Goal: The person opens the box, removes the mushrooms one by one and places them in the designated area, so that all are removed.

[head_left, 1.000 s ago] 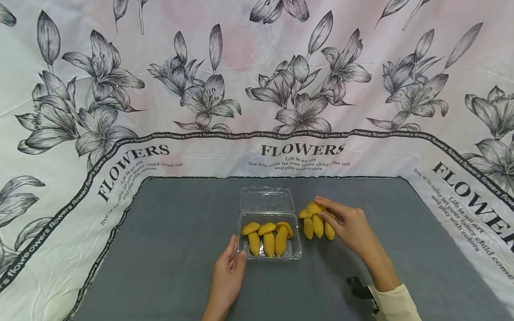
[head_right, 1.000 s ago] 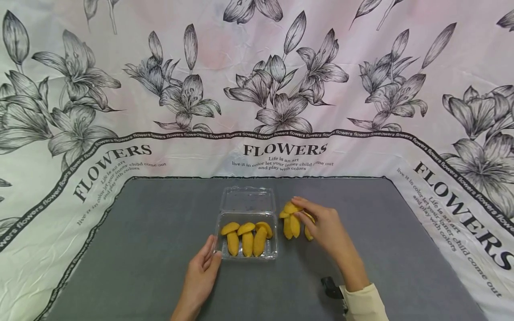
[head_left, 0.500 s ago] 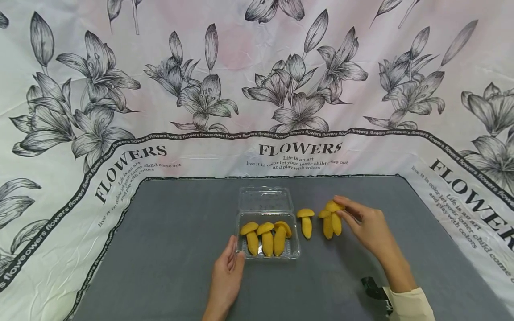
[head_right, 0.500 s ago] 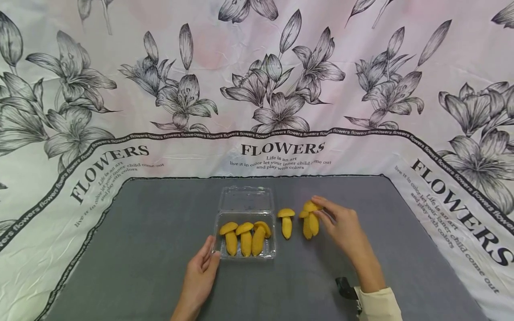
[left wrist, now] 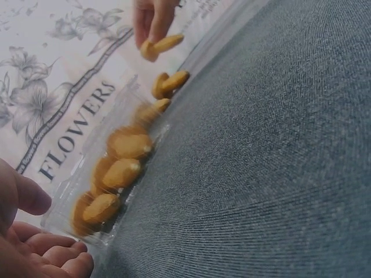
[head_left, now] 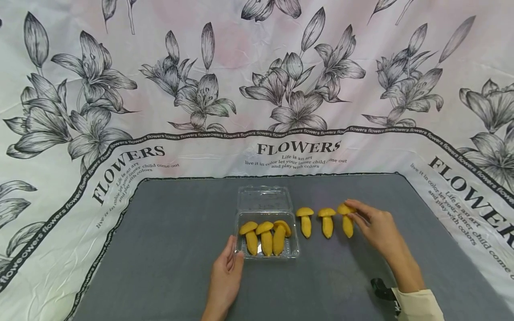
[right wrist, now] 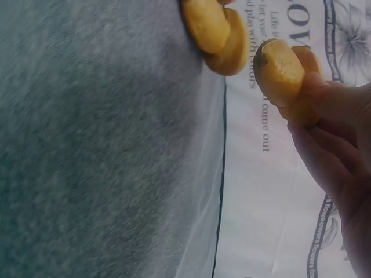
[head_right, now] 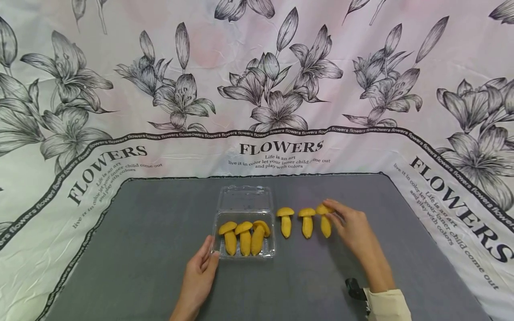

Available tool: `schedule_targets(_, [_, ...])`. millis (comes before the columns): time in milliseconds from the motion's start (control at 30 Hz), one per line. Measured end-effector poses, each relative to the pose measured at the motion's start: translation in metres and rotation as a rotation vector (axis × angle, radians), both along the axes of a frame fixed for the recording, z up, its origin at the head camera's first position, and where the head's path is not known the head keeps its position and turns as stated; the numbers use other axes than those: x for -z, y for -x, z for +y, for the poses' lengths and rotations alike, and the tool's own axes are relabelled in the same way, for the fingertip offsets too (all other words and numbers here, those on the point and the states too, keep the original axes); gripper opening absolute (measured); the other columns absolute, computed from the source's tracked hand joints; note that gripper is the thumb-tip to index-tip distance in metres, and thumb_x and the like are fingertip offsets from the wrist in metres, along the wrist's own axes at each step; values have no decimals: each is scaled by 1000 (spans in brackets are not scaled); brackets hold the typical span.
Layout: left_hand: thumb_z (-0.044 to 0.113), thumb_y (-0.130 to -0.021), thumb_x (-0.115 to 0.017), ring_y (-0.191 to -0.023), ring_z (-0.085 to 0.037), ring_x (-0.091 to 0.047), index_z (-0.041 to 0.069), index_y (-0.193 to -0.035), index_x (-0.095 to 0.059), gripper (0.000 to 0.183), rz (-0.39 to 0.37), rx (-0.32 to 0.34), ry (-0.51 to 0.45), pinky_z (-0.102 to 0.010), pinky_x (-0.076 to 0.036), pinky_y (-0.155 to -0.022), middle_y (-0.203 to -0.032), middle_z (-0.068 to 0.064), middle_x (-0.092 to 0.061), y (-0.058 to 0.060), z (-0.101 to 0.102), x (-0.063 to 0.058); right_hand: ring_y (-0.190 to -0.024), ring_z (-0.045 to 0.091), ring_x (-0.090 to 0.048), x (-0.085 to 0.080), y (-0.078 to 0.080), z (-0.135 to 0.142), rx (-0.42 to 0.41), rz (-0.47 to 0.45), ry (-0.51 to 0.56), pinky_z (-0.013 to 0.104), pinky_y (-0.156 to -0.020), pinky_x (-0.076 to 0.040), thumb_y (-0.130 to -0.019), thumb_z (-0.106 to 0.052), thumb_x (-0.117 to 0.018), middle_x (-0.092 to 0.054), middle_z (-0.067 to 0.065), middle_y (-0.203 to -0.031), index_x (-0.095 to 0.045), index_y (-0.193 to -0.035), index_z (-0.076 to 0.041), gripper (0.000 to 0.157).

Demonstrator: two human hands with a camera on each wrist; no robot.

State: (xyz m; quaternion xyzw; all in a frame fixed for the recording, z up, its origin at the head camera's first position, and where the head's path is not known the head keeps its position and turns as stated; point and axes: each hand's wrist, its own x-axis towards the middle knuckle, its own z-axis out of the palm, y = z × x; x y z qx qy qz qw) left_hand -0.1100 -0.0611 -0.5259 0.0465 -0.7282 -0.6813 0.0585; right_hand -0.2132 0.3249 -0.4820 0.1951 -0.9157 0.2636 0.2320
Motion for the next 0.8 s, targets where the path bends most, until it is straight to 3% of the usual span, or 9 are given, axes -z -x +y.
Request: schedule_targets(800, [4, -108, -59, -151, -40, -37, -13, -157, -35, 58, 8, 6, 16, -46, -37, -118, -161, -28, -40, 1, 0, -1, -97, 44, -75, 15, 10, 12, 31, -46, -130, 59, -74, -62, -95, 1, -77, -74, 24, -124, -73, -128, -2, 34])
